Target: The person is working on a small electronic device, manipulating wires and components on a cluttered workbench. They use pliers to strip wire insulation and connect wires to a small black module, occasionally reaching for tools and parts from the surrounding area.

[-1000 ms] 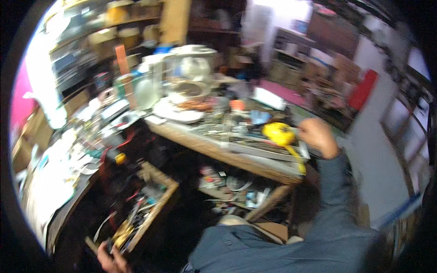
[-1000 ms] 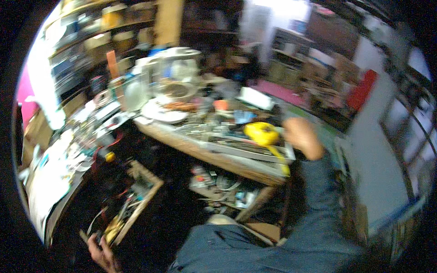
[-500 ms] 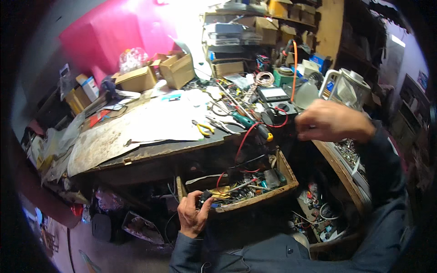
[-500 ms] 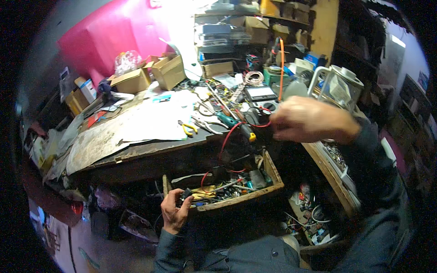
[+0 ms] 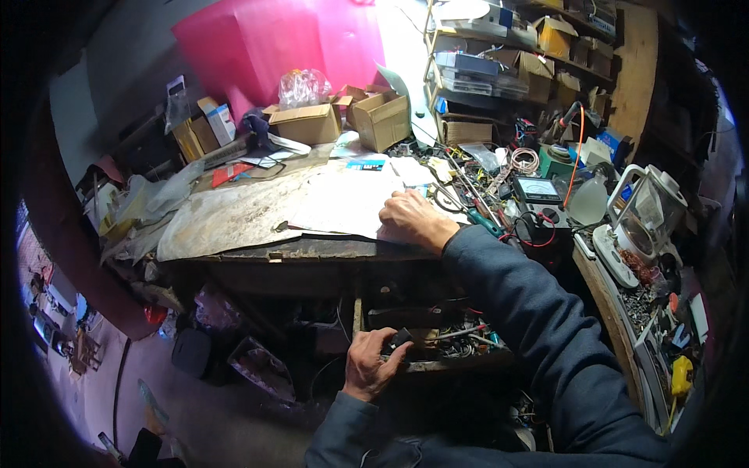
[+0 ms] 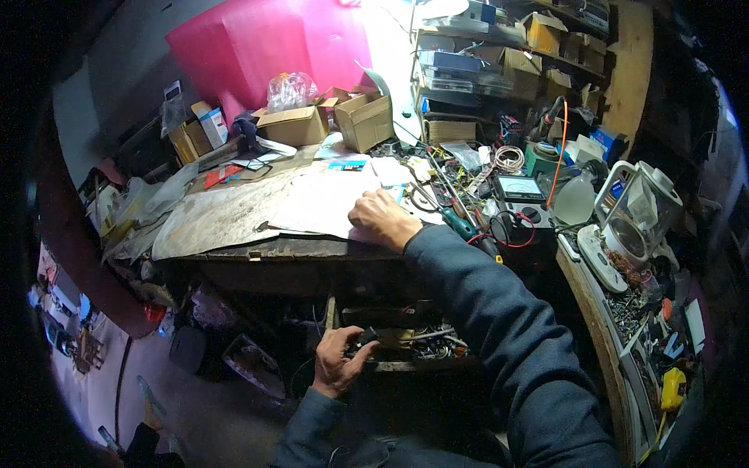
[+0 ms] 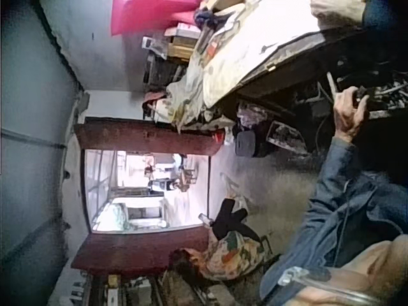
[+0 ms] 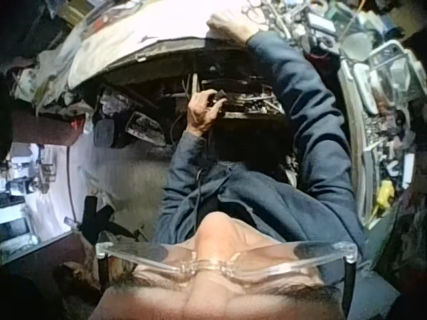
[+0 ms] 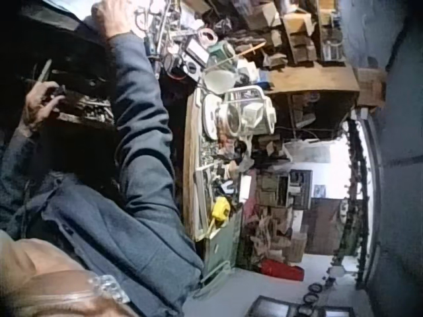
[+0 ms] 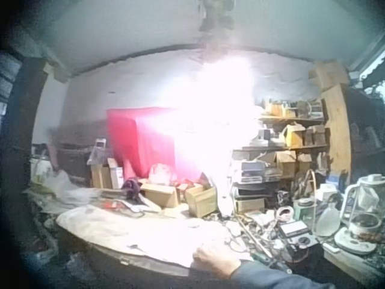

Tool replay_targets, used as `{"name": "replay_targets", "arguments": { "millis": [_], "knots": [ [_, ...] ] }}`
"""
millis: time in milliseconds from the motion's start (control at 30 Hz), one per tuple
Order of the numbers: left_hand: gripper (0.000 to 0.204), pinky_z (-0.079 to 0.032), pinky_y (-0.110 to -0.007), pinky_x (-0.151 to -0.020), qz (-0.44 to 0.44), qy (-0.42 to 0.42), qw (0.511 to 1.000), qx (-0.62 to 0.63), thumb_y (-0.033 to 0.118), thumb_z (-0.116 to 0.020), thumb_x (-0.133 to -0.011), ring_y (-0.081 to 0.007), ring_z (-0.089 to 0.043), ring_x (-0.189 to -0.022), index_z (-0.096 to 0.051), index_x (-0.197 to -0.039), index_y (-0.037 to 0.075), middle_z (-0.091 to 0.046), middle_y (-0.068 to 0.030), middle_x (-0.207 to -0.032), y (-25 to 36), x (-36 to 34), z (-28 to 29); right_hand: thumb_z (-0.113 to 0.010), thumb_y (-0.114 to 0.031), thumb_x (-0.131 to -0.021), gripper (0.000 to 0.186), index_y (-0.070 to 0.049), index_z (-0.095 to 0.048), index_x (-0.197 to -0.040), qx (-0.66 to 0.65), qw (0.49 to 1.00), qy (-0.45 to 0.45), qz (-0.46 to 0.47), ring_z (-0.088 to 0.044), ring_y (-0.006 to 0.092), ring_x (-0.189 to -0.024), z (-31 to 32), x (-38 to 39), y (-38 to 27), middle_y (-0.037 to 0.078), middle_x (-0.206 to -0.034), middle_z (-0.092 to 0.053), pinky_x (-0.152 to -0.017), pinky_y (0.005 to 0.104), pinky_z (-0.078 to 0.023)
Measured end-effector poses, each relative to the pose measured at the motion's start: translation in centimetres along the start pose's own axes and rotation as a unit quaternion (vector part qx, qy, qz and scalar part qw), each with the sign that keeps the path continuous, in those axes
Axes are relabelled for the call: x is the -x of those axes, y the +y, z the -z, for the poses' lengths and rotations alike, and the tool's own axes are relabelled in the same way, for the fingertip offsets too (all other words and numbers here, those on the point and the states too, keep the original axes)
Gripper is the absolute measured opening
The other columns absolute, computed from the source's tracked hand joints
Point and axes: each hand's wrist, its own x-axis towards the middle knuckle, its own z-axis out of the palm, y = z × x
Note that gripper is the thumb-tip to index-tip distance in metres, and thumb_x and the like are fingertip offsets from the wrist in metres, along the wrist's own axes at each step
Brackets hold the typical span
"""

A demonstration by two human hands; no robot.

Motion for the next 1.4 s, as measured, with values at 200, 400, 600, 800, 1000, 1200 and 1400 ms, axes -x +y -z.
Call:
{"name": "replay_targets", "arguments": {
  "millis": [200,400,600,800,1000,1200,1400],
  "knots": [
    [0.030,-0.055,-0.035,-0.071,0.012,-0.003,1.000,0.005,0.013,-0.085,-0.078,-0.0243,-0.067,-0.081,-0.069,-0.101,0.004,-0.071,-0.0105,-0.091,0.0,-0.1,-0.4,-0.069,-0.021,-0.082,0.016,-0.005,-0.071,-0.086,-0.015,0.993,0.100,-0.059,-0.069,0.0324,-0.080,-0.2,0.2,0.2,0.017,-0.082,-0.069,-0.071,0.0424,-0.055],
    [0.044,-0.052,-0.036,-0.077,0.031,0.042,0.996,0.076,0.009,-0.082,-0.081,-0.0294,-0.066,-0.086,-0.066,-0.122,0.005,-0.071,-0.0114,-0.101,-0.2,0.3,-0.3,-0.068,-0.006,-0.091,0.017,0.003,-0.072,-0.105,-0.745,0.612,0.066,-0.256,-0.064,0.0094,-0.078,3.6,7.2,-4.3,0.004,-0.089,-0.070,-0.070,0.0249,-0.053],
    [0.037,-0.052,-0.031,-0.077,0.097,0.027,0.989,0.107,0.008,-0.080,-0.082,-0.0197,-0.065,-0.086,-0.068,-0.117,0.002,-0.068,-0.0111,-0.097,0.8,-0.5,0.3,-0.072,-0.004,-0.091,0.015,0.001,-0.071,-0.106,-0.803,0.513,0.089,-0.291,-0.069,0.0119,-0.081,1.8,15.6,-10.3,0.007,-0.093,-0.074,-0.076,0.0253,-0.056],
    [0.025,-0.050,-0.026,-0.074,0.106,0.010,0.985,0.134,0.004,-0.080,-0.082,-0.0123,-0.061,-0.082,-0.067,-0.103,0.002,-0.066,-0.0034,-0.089,-0.5,0.1,0.4,-0.071,-0.002,-0.092,0.012,0.002,-0.071,-0.103,-0.769,0.553,0.137,-0.291,-0.070,0.0145,-0.081,-1.4,18.0,-12.4,0.009,-0.092,-0.074,-0.076,0.0280,-0.058],
    [0.017,-0.051,-0.023,-0.070,0.176,-0.019,0.956,0.235,0.002,-0.077,-0.087,-0.0063,-0.061,-0.074,-0.062,-0.093,0.003,-0.068,-0.0003,-0.084,-1.2,0.6,-0.1,-0.071,-0.005,-0.093,0.013,0.002,-0.069,-0.103,-0.762,0.570,0.122,-0.282,-0.066,0.0089,-0.078,-3.2,18.1,-13.2,0.004,-0.091,-0.071,-0.072,0.0245,-0.055],
    [0.018,-0.054,-0.025,-0.072,0.189,-0.030,0.943,0.273,0.004,-0.078,-0.087,-0.0080,-0.064,-0.077,-0.061,-0.094,0.003,-0.070,-0.0027,-0.086,-0.8,0.6,0.0,-0.070,-0.006,-0.093,0.013,0.001,-0.069,-0.103,-0.745,0.597,0.117,-0.274,-0.065,0.0088,-0.078,-3.0,17.8,-13.7,0.004,-0.090,-0.071,-0.071,0.0249,-0.054],
    [0.018,-0.055,-0.025,-0.074,0.177,-0.045,0.946,0.268,0.004,-0.077,-0.088,-0.0094,-0.066,-0.080,-0.060,-0.095,0.003,-0.073,-0.0070,-0.092,-0.3,0.4,0.2,-0.070,-0.006,-0.092,0.011,0.001,-0.070,-0.101,-0.727,0.615,0.120,-0.281,-0.065,0.0078,-0.078,-3.3,17.5,-13.9,0.003,-0.087,-0.071,-0.070,0.0234,-0.053]
  ]
}}
